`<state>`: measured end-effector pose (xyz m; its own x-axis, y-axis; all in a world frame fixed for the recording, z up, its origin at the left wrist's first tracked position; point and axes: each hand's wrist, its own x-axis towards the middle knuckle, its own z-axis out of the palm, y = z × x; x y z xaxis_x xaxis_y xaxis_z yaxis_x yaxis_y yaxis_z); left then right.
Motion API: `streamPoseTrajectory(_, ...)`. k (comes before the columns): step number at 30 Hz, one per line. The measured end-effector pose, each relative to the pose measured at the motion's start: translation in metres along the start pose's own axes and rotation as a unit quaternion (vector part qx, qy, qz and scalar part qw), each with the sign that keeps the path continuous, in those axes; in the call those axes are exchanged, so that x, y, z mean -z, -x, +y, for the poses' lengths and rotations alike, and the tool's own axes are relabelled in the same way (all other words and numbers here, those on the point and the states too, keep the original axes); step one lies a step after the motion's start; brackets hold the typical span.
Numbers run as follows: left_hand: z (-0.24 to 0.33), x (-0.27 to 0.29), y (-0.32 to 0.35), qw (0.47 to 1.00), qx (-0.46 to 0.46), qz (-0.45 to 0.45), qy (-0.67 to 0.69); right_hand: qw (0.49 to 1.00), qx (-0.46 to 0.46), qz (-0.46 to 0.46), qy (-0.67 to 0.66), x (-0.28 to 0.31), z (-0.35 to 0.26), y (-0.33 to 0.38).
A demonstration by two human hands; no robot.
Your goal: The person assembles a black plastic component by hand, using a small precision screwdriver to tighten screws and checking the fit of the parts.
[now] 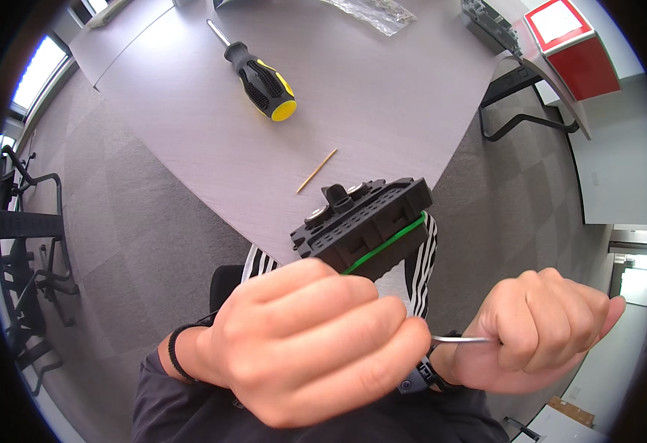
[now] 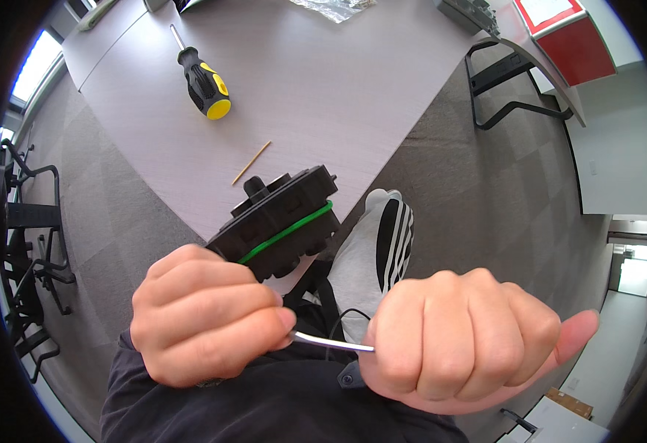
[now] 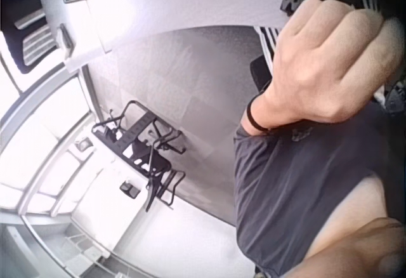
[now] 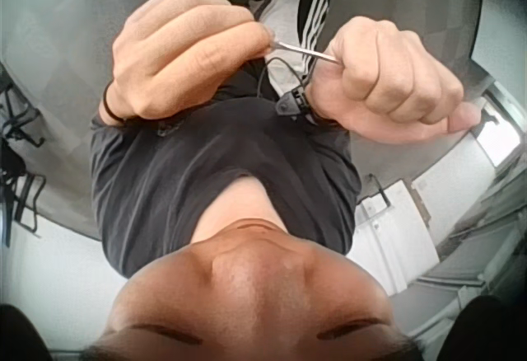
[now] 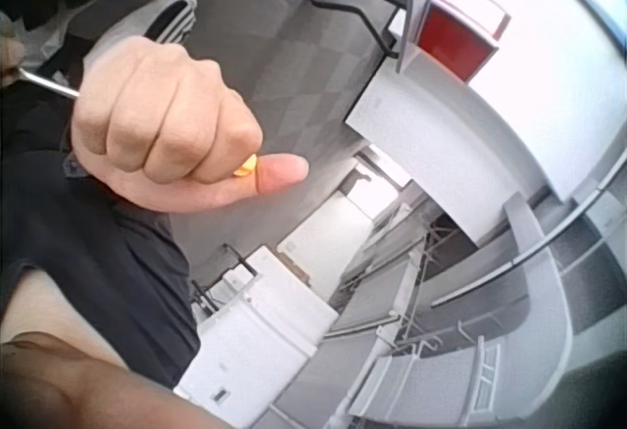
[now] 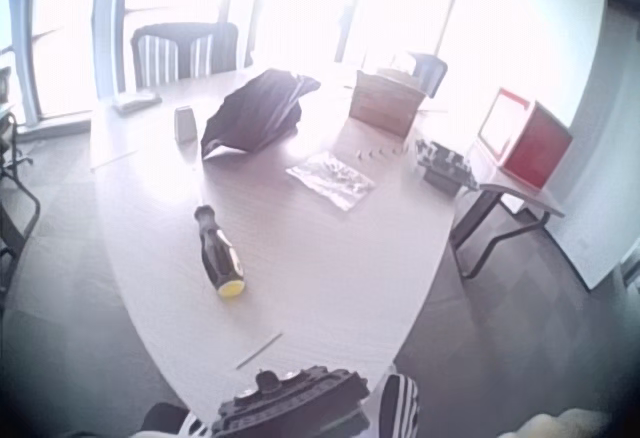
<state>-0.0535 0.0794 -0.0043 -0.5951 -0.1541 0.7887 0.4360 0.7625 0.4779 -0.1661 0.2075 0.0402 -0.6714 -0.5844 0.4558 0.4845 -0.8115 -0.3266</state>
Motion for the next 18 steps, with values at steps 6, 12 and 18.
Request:
streamPoseTrajectory(6, -0.011, 0.001, 0.006, 0.988, -0.027, 0.040, -0.145, 0.999, -0.016, 0.004, 0.048, -0.004, 0.022, -0.002)
streamPoseTrajectory(12, -0.026, 0.002, 0.010, 0.995, 0.102, -0.012, -0.006, 0.989, -0.023, -0.016, 0.148, 0.003, 0.002, -0.027)
streamPoseTrajectory(18, -0.044, -0.010, 0.014, 0.989, 0.132, -0.020, 0.063, 0.959, -0.053, -0.085, 0.267, -0.002, 0.011, -0.051)
